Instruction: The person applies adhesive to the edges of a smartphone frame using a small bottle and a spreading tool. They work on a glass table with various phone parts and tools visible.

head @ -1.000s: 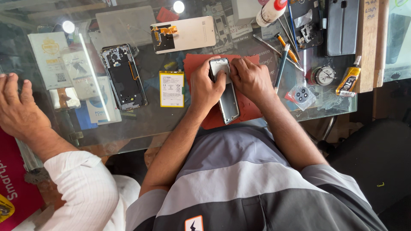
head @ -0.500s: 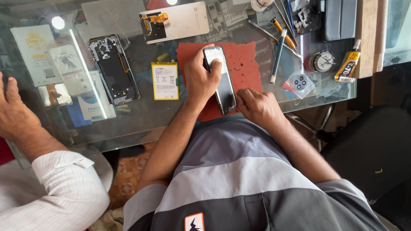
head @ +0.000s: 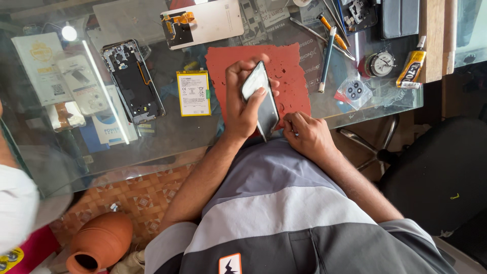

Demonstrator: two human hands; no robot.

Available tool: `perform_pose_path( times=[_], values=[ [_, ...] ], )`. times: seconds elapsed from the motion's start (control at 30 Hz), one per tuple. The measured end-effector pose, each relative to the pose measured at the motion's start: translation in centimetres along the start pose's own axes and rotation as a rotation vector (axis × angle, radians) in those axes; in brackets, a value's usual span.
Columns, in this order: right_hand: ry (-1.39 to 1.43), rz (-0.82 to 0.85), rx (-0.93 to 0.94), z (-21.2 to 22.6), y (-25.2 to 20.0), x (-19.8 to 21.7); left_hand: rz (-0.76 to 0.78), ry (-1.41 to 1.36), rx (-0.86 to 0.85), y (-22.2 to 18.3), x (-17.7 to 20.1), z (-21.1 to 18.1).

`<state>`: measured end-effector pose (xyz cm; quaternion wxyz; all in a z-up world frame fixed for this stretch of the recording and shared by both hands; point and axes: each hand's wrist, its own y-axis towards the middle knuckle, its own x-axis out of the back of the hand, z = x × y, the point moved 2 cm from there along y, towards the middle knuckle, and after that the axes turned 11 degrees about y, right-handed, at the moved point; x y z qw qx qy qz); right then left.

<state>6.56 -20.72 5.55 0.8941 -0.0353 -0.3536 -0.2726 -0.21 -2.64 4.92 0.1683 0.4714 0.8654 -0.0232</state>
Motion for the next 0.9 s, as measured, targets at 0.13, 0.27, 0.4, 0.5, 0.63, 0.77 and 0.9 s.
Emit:
perform_pose_path(
  times=[0.13, 0.27, 0.4, 0.5, 0.63, 0.77, 0.9],
  values=[
    [-0.05, -0.046, 0.056, -0.5, 1.8, -0.5, -0.044, -0.04, -0.166, -0.6, -0.1, 0.1],
    [-0.031, -0.046, 0.009, -1.2, 3.0, -1.1, -0.077, 0.007, -0.254, -1.0, 0.2, 0.5],
    [0.001, -0.006, -0.017, -1.2, 2.2, -1.4, -0.075, 0.046, -0.299, -2.0, 0.6, 1.3],
    [-0.01, -0.029, 0.019, -1.3, 2.0, -1.4, -0.059, 0.07, -0.326, -2.4, 0.9, 1.6],
    [-0.056, -0.148, 0.033, -1.8, 2.6, -1.6, -0.056, 0.104, -0.343, -2.7, 0.8, 1.8],
    [-0.043, -0.053, 0.065, -1.8, 2.3, -1.7, -0.082, 0.06, -0.321, -2.4, 1.0, 1.9],
    [-0.058, -0.118, 0.025, -2.2, 2.7, -1.8, -0.118, 0.041, -0.319, -2.2, 1.0, 1.7]
  ],
)
